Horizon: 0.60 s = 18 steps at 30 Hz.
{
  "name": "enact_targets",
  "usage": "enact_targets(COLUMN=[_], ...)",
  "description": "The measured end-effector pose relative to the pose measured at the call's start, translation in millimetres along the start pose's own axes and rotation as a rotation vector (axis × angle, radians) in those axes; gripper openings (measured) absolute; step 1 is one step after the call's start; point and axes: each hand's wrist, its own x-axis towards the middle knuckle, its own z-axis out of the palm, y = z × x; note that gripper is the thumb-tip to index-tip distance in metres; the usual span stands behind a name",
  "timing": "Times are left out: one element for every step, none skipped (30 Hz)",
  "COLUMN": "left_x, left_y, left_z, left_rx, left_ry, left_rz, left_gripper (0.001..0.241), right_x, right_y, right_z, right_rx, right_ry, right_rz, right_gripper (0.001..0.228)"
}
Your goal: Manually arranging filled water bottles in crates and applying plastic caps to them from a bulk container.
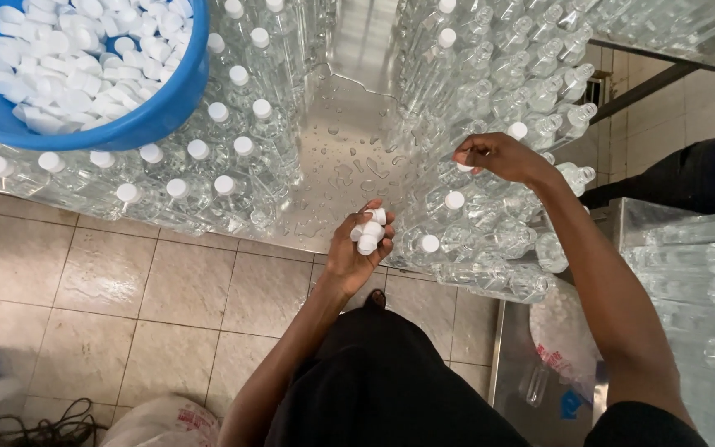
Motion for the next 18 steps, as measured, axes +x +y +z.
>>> enact_targets(left_x=[-0.6, -1.9, -2.3, -3.4, -2.9, 1.2, 3.6, 6.0, 4.1, 2.4, -1.4, -2.9, -4.6, -5.7, -0.7, 4.8, 10.0, -1.4], left_y=[0.6, 1.1, 1.2, 1.2, 2.4, 1.4, 0.0, -1.1, 0.0, 1.7, 1.0, 3.0, 2.6, 2.2, 2.2, 2.1, 1.7, 5.2], left_z=[3.1, 6.2, 7.9, 9.6, 12.7, 12.7, 11.5, 10.2, 13.5, 16.7, 18.8, 22.5, 25.7, 28.9, 22.5, 16.6, 10.5, 22.1], left_rx=[0.006, 0.011, 0.012, 0.017, 0.026, 0.028, 0.040, 0.053, 0.059, 0.048, 0.027, 0.023, 0.012, 0.002, 0.001, 0.006, 0.018, 0.023], left_ry=[-0.006, -0.013, -0.015, -0.018, -0.025, -0.032, -0.043, -0.053, -0.058, -0.068, -0.071, -0.069, -0.081, -0.094, -0.092, -0.106, -0.119, -0.117], left_rz=[0.002, 0.003, 0.006, 0.002, 0.000, 0.004, 0.004, 0.003, 0.011, 0.010, 0.014, 0.027, 0.025, 0.024, 0.028, 0.031, 0.022, 0.014], left_gripper=[0.036, 0.035, 0.035, 0.035, 0.035, 0.035, 0.035, 0.035, 0.035, 0.035, 0.034, 0.034, 0.034, 0.034, 0.034, 0.034, 0.034, 0.034], right_x=[-0.6, -1.8, -1.6, -2.1, -1.5, -2.5, -3.6, -4.6, -3.4, -1.4, 1.4, -9.8, -22.5, -35.3, -44.6, -53.9, -66.1, -65.6], right_y=[-1.2, -2.7, -2.5, -2.7, -4.0, -7.3, -10.6, -14.1, -9.5, -5.2, -0.9, -17.8, -33.3, -48.3, -64.4, -80.1, -94.9, -98.5], right_z=[-1.8, -3.3, -2.1, -0.7, -1.2, -2.2, -1.4, -0.5, 1.7, 3.8, 6.8, 19.2, 31.1, 42.6, 58.6, 73.7, 90.0, 96.8], right_rx=[-0.026, -0.051, -0.053, -0.079, -0.107, -0.111, -0.169, -0.228, -0.229, -0.440, -0.653, -0.656, -0.502, -0.342, -0.341, -0.321, -0.294, -0.289], right_ry=[0.004, 0.009, 0.009, 0.009, 0.013, 0.017, 0.019, 0.022, 0.027, 0.109, 0.181, 0.175, 0.204, 0.231, 0.228, 0.118, 0.017, 0.023], right_rz=[0.002, 0.004, 0.001, 0.010, 0.016, 0.011, 0.061, 0.111, 0.101, 0.062, 0.018, 0.007, -0.148, -0.298, -0.302, -0.379, -0.448, -0.443], right_gripper=[0.024, 0.024, 0.024, 0.027, 0.029, 0.029, 0.033, 0.037, 0.037, 0.046, 0.055, 0.055, 0.049, 0.044, 0.044, 0.046, 0.047, 0.047])
